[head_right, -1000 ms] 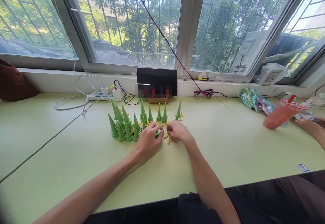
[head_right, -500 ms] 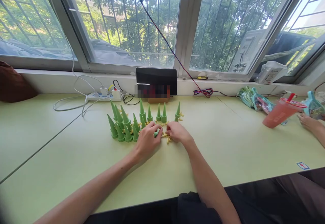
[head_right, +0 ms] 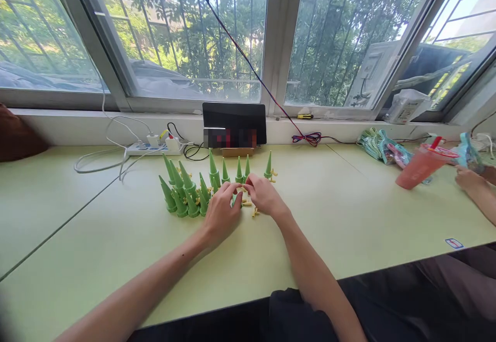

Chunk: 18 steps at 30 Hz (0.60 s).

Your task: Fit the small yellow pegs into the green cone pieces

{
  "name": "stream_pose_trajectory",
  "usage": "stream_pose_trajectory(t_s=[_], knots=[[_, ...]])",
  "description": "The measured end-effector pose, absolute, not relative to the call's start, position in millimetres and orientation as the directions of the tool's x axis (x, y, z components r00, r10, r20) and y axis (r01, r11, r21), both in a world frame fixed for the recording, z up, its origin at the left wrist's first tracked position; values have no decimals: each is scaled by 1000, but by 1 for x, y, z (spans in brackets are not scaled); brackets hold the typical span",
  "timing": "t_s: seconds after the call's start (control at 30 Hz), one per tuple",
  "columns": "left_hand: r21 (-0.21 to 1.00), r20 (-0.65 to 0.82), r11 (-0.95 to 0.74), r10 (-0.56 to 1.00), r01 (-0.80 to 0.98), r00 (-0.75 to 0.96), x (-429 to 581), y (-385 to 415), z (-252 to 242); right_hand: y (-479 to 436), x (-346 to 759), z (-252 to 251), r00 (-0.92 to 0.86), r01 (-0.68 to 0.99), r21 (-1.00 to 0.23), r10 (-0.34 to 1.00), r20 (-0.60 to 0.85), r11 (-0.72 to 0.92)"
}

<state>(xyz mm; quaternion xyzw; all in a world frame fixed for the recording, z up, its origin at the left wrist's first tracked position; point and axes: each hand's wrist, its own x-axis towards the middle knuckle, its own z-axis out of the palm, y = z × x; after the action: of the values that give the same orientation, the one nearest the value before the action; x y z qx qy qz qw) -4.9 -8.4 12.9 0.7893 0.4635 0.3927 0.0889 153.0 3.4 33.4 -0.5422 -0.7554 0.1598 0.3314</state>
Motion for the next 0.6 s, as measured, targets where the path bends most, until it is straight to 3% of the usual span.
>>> stream_pose_trajectory(t_s=[0.3,0.6], knots=[[520,525,-547,811,656,260,-6,-6,10,6,146,29,-160,665,-628,899,408,404],[524,504,-521,827,674,248,-7,-7,12,18,146,31,-243,720,-524,872,424,455]])
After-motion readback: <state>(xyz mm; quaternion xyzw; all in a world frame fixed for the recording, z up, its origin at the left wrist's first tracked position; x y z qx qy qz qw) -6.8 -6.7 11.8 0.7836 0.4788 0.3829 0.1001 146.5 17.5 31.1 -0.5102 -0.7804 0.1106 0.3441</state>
